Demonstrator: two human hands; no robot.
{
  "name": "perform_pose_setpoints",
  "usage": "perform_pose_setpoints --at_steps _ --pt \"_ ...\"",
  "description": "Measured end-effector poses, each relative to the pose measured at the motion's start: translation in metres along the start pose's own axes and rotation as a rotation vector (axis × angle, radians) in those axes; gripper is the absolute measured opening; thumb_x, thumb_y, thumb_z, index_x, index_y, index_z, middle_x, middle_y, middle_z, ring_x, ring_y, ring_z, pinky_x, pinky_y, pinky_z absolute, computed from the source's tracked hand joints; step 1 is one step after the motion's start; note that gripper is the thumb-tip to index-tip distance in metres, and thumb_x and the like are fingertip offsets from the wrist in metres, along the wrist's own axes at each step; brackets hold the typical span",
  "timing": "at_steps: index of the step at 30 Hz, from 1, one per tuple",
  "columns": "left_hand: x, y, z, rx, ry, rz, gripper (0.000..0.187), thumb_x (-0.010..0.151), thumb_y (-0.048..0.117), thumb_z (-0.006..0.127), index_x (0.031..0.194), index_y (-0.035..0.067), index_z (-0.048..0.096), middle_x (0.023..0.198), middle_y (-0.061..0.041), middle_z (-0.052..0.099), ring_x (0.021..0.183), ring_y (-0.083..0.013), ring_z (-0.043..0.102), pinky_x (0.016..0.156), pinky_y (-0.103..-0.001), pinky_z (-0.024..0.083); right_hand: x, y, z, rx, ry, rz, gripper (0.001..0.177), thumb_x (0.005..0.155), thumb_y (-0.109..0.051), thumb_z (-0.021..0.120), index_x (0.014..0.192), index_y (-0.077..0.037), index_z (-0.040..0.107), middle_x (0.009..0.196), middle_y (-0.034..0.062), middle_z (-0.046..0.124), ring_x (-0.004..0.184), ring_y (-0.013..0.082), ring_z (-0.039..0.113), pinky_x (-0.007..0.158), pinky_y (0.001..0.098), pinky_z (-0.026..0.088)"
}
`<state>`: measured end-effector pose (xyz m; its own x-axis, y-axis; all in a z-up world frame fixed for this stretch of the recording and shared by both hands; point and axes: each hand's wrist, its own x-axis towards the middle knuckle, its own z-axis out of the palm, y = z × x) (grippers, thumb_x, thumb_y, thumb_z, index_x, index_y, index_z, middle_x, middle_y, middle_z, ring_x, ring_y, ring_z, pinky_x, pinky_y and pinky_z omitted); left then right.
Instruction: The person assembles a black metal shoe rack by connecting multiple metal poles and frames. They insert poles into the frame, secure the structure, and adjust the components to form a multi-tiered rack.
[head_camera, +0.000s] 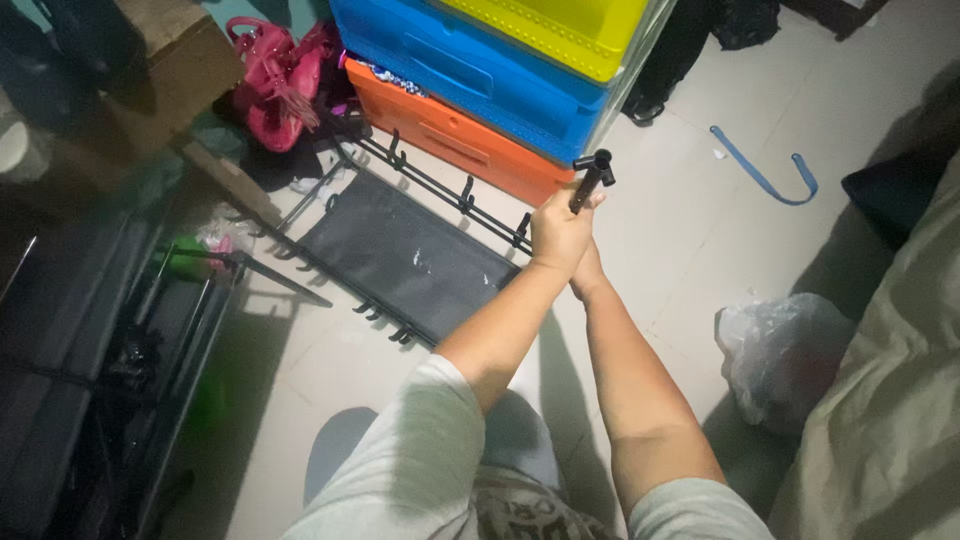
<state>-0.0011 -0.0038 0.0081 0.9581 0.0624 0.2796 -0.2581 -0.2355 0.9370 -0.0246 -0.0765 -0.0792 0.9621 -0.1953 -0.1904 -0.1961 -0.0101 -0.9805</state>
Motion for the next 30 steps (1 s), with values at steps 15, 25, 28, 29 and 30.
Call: perform_pose_setpoints --at_steps 15,25,28,29,30 --pt "0.065 -0.024 -0.023 -0.451 -0.713 -0.181 0.021 0.082 0.009 0.083 0.101 0.005 0.076 0.082 0.002 0.074 0.071 -0.0071 0.066 0.065 -0.028 0.058 0.035 0.052 -0.021 -0.115 -0.005 -0.059 0.050 0.108 -0.029 0.049 0.152 -0.009 0.037 0.149 0.0110 0.051 0.141 0.0232 0.042 0.118 0.0373 0.032" --pt "0.047 0.049 -0.024 -0.117 0.030 0.026 0.026 0.083 0.031 0.086 0.095 0.009 0.077 0.081 -0.013 0.074 0.070 -0.0237 0.070 0.069 -0.035 0.056 0.046 0.023 -0.010 0.075 -0.048 -0.230 0.068 0.098 -0.016 0.063 0.157 -0.008 0.030 0.155 0.0094 0.041 0.142 0.0218 0.039 0.115 0.0375 0.036" --pt "0.095 0.098 -0.024 -0.257 0.059 0.199 0.021 0.090 0.031 0.078 0.096 0.010 0.078 0.085 -0.010 0.077 0.075 -0.0228 0.072 0.071 -0.034 0.056 0.070 0.024 -0.016 -0.032 0.024 -0.276 0.057 0.102 -0.020 0.058 0.154 -0.007 0.039 0.152 0.0116 0.050 0.138 0.0224 0.046 0.115 0.0371 0.039" --pt "0.112 0.104 -0.027 -0.338 0.006 -0.012 0.025 0.087 0.031 0.080 0.090 0.006 0.078 0.081 -0.011 0.078 0.073 -0.0222 0.075 0.069 -0.035 0.057 0.067 0.032 -0.018 -0.111 0.048 -0.249 0.051 0.105 -0.022 0.053 0.153 -0.006 0.044 0.149 0.0125 0.056 0.136 0.0225 0.050 0.115 0.0365 0.041" --pt "0.119 0.102 -0.035 -0.275 0.003 -0.001 0.024 0.090 0.029 0.080 0.094 0.005 0.077 0.082 -0.011 0.078 0.074 -0.0207 0.075 0.070 -0.034 0.058 0.058 0.040 -0.020 -0.156 0.062 -0.211 0.047 0.105 -0.022 0.055 0.148 -0.005 0.049 0.145 0.0135 0.058 0.134 0.0228 0.052 0.115 0.0367 0.041"
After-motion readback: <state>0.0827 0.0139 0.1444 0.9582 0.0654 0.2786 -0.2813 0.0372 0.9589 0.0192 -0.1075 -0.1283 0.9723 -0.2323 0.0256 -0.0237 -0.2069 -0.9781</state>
